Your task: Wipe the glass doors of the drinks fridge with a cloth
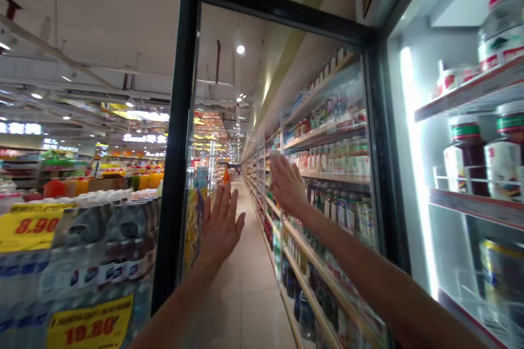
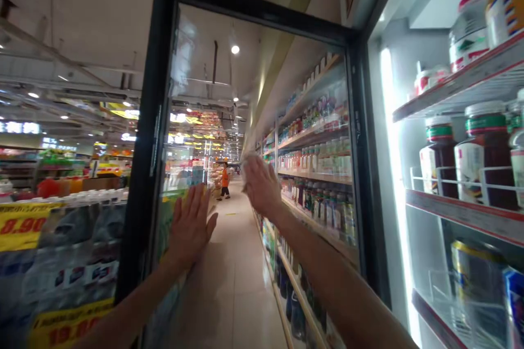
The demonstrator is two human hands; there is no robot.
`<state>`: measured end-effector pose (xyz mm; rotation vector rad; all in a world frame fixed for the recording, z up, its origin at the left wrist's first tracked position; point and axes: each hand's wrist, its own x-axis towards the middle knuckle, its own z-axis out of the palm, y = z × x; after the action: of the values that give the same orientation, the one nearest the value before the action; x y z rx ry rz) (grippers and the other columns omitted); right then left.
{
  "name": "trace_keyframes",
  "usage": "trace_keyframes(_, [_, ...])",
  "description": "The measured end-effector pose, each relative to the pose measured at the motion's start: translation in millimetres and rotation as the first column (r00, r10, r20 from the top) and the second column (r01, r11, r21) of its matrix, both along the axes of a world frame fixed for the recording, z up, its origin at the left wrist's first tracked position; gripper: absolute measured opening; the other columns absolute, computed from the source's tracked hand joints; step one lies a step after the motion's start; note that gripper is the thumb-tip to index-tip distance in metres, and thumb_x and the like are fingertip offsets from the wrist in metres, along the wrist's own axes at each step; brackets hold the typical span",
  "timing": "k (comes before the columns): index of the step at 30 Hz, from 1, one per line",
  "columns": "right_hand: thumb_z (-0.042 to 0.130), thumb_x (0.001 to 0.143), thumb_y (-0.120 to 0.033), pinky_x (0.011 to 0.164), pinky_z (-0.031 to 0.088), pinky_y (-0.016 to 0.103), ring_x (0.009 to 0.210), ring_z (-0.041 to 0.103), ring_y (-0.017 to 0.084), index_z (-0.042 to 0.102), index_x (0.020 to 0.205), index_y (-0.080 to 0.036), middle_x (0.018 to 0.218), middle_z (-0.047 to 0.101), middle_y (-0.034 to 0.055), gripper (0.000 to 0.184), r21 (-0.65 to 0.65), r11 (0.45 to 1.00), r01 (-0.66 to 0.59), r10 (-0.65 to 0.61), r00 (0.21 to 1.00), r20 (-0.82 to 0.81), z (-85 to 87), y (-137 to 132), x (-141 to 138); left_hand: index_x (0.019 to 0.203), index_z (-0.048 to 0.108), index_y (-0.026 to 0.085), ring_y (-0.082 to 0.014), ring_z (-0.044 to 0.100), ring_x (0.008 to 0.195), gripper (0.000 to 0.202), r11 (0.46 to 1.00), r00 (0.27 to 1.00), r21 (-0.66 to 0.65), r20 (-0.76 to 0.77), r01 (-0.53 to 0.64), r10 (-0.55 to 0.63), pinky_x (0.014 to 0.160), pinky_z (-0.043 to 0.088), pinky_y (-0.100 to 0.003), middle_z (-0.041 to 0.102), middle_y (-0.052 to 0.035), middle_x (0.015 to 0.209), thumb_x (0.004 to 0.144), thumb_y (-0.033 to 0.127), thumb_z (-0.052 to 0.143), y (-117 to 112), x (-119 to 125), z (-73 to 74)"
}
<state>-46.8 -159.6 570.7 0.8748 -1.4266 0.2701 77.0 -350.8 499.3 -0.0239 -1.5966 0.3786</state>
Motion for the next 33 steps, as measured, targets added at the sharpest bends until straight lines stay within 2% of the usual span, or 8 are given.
trace_keyframes(3, [0.033, 0.091, -0.029, 0.114, 0.017, 0.046, 0.14, 0.022, 0.019, 0.027, 0.144, -0.027, 0.146, 0.038, 0.0031, 0.053, 0.096, 0.994, 0.043, -0.04, 0.998, -0.039, -8.7, 20.0, -7.6, 0.145, 0.02, 0.016, -0.025, 0.021, 0.138, 0.06, 0.999, 0.999, -0.005, -0.004, -0.032, 0.032, 0.113, 0.02, -0.048, 0.031, -0.0128, 0.147, 0.09, 0.031, 0.04, -1.6, -0.7, 0.1])
trace_keyframes(8, [0.026, 0.092, -0.03, 0.107, 0.022, 0.059, 0.14, 0.021, 0.029, 0.021, 0.146, -0.018, 0.148, 0.031, 0.0133, 0.056, -0.564, 0.821, 0.088, 0.041, 0.976, 0.212, 11.4, 57.7, -36.7, 0.144, 0.024, 0.016, -0.0257, 0.022, 0.138, 0.058, 0.996, 0.996, -0.001, -0.009, -0.086, 0.086, 0.112, 0.022, -0.048, 0.03, -0.0128, 0.147, 0.09, 0.031, 0.04, -0.5, -2.4, -1.3])
trace_keyframes(12, [0.03, 0.091, -0.028, 0.112, 0.02, 0.05, 0.141, 0.018, 0.024, 0.022, 0.146, -0.019, 0.148, 0.034, 0.0095, 0.056, -0.192, 0.981, -0.041, 0.052, 0.997, 0.054, -12.7, 1.3, -1.5, 0.142, 0.028, 0.014, -0.0261, 0.022, 0.138, 0.056, 0.998, 0.998, -0.003, -0.001, -0.064, 0.064, 0.112, 0.021, -0.048, 0.031, -0.0142, 0.146, 0.09, 0.031, 0.04, -4.0, -1.0, -2.0])
trace_keyframes(16, [0.033, 0.092, -0.032, 0.115, 0.017, 0.047, 0.142, 0.013, 0.021, 0.022, 0.146, -0.019, 0.147, 0.036, 0.0067, 0.056, 0.129, 0.972, -0.197, 0.203, 0.979, -0.032, -55.7, -44.0, 37.2, 0.142, 0.027, 0.013, -0.0261, 0.021, 0.139, 0.056, 1.0, 1.0, 0.007, -0.005, 0.023, -0.023, 0.111, 0.022, -0.048, 0.031, -0.0165, 0.147, 0.09, 0.029, 0.041, -3.8, 2.0, 3.3])
trace_keyframes(21, [0.014, 0.094, -0.026, 0.111, 0.031, 0.04, 0.138, 0.027, 0.015, 0.003, 0.148, -0.021, 0.15, 0.03, 0.0054, 0.055, -0.153, 0.85, -0.505, 0.527, 0.828, 0.194, -66.8, -48.8, 46.5, 0.143, 0.021, 0.01, -0.0222, 0.017, 0.141, 0.055, 0.975, 0.971, -0.002, 0.09, 0.222, -0.221, 0.111, 0.028, -0.043, 0.029, -0.0166, 0.148, 0.092, 0.029, 0.032, 37.5, -14.7, 8.7])
trace_keyframes(24, [0.006, 0.093, -0.021, 0.105, 0.039, 0.037, 0.135, 0.034, 0.014, -0.001, 0.148, -0.02, 0.15, 0.028, 0.007, 0.055, -0.416, 0.736, -0.534, 0.638, 0.753, 0.16, -62.7, -42.5, 40.5, 0.14, 0.027, 0.004, -0.0275, 0.016, 0.14, 0.058, 0.986, 0.975, -0.036, 0.159, 0.161, -0.153, 0.111, 0.027, -0.046, 0.031, -0.0187, 0.147, 0.092, 0.037, 0.032, 59.4, -28.2, 13.5])
trace_keyframes(31, [0.032, 0.092, -0.033, 0.111, 0.016, 0.053, 0.14, 0.021, 0.026, 0.026, 0.144, -0.025, 0.148, 0.033, 0.0096, 0.053, -0.381, 0.918, -0.105, 0.146, 0.986, 0.078, -59.1, -5.4, 6.2, 0.14, 0.028, 0.007, -0.0273, 0.016, 0.141, 0.059, 0.999, 0.998, 0.005, 0.049, -0.045, 0.045, 0.114, 0.019, -0.048, 0.026, -0.017, 0.149, 0.088, 0.034, 0.037, 6.8, 5.3, 98.1])
trace_keyframes(33, [0.032, 0.092, -0.033, 0.111, 0.016, 0.052, 0.141, 0.019, 0.025, 0.028, 0.143, -0.024, 0.147, 0.036, 0.0095, 0.052, -0.352, 0.934, -0.067, 0.095, 0.994, 0.062, -59.9, -2.6, 3.8, 0.139, 0.025, 0.002, -0.0291, 0.011, 0.141, 0.062, 0.996, 0.999, 0.077, -0.007, -0.035, 0.036, 0.114, 0.02, -0.048, 0.021, -0.0211, 0.15, 0.085, 0.029, 0.04, -4.3, 12.6, 103.0])
